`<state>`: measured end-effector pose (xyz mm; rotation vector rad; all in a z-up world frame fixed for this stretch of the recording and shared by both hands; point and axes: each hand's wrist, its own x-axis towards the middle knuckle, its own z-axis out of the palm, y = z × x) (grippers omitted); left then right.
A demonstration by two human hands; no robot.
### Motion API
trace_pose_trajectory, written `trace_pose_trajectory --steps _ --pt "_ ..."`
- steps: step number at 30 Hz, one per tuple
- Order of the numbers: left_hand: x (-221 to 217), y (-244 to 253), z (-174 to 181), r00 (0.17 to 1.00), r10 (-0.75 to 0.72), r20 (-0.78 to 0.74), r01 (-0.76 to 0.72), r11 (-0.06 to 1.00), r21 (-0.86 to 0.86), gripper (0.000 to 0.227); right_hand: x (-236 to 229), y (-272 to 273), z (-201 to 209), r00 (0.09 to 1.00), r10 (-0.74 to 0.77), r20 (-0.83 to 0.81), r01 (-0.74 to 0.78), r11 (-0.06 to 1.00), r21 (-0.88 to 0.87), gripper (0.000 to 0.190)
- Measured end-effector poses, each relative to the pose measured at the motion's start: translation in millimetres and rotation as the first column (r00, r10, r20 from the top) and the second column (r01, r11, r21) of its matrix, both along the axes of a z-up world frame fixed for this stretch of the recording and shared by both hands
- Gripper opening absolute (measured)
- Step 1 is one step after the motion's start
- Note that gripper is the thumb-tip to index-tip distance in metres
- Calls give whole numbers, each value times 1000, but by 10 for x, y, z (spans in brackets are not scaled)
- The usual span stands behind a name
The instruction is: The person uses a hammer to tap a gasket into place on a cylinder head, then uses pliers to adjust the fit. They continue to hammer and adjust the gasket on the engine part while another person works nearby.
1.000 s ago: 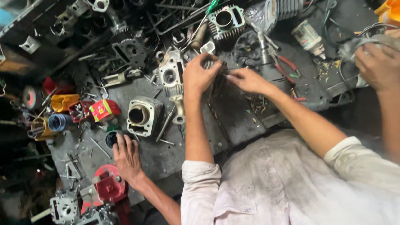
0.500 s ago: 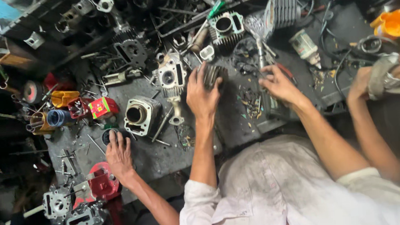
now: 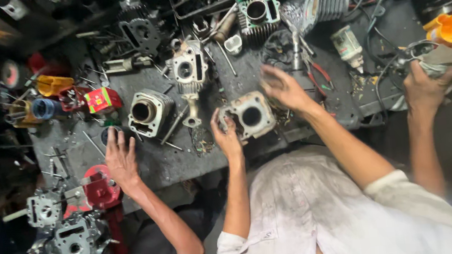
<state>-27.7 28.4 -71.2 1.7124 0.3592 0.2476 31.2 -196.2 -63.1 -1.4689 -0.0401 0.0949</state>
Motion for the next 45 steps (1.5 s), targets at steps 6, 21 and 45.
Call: trace_pose_trajectory --steps 6,21,45 --pt "-12 44 232 998 16 -68 -28 983 -180 54 24 -654 190 880 -302 366 469 433 -770 27" --pt "367 73 788 925 -372 -76 308 618 723 87 -24 -1618 -289 984 -63 -165 -134 347 -928 30" --pt "842 292 618 826 -557 88 224 467 855 78 -668 134 357 717 632 -294 -322 674 666 66"
